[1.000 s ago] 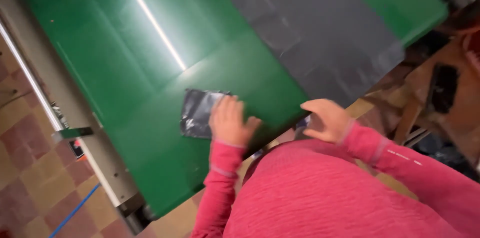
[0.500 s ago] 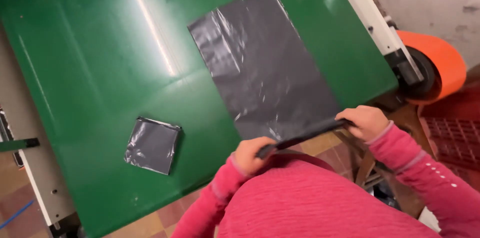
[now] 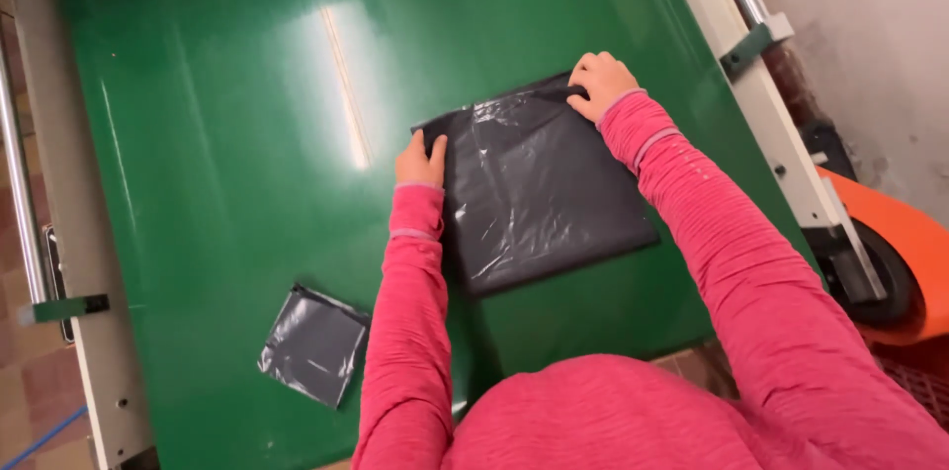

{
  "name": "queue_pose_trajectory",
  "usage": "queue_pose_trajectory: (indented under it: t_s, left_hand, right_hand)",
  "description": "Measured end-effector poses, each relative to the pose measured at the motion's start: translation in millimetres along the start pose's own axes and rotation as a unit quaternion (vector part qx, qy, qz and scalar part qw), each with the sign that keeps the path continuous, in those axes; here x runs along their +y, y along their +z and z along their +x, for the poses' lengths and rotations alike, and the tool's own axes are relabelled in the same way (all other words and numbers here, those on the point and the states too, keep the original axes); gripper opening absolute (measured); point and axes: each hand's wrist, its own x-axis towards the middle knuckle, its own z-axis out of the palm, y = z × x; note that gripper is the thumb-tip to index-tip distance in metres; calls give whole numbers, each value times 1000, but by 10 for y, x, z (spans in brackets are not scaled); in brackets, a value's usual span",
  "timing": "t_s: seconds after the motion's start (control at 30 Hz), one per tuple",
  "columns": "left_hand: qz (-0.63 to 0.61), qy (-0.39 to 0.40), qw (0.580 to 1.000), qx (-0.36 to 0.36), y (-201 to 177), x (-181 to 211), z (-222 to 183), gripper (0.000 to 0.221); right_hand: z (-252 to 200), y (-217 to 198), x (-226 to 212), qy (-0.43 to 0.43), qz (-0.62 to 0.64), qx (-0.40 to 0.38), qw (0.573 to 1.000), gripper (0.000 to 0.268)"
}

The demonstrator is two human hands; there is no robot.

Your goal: Folding black plastic bags on a conveyor belt and placing them into a crate.

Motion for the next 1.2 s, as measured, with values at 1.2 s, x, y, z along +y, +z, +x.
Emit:
queue_pose_trajectory:
  t_s: [1.2]
  left_hand:
    - [266,349,899,6,-958,1005,-2139,50]
  right_hand:
    - [-2078,-677,-2003,-41,-134,90,986,38]
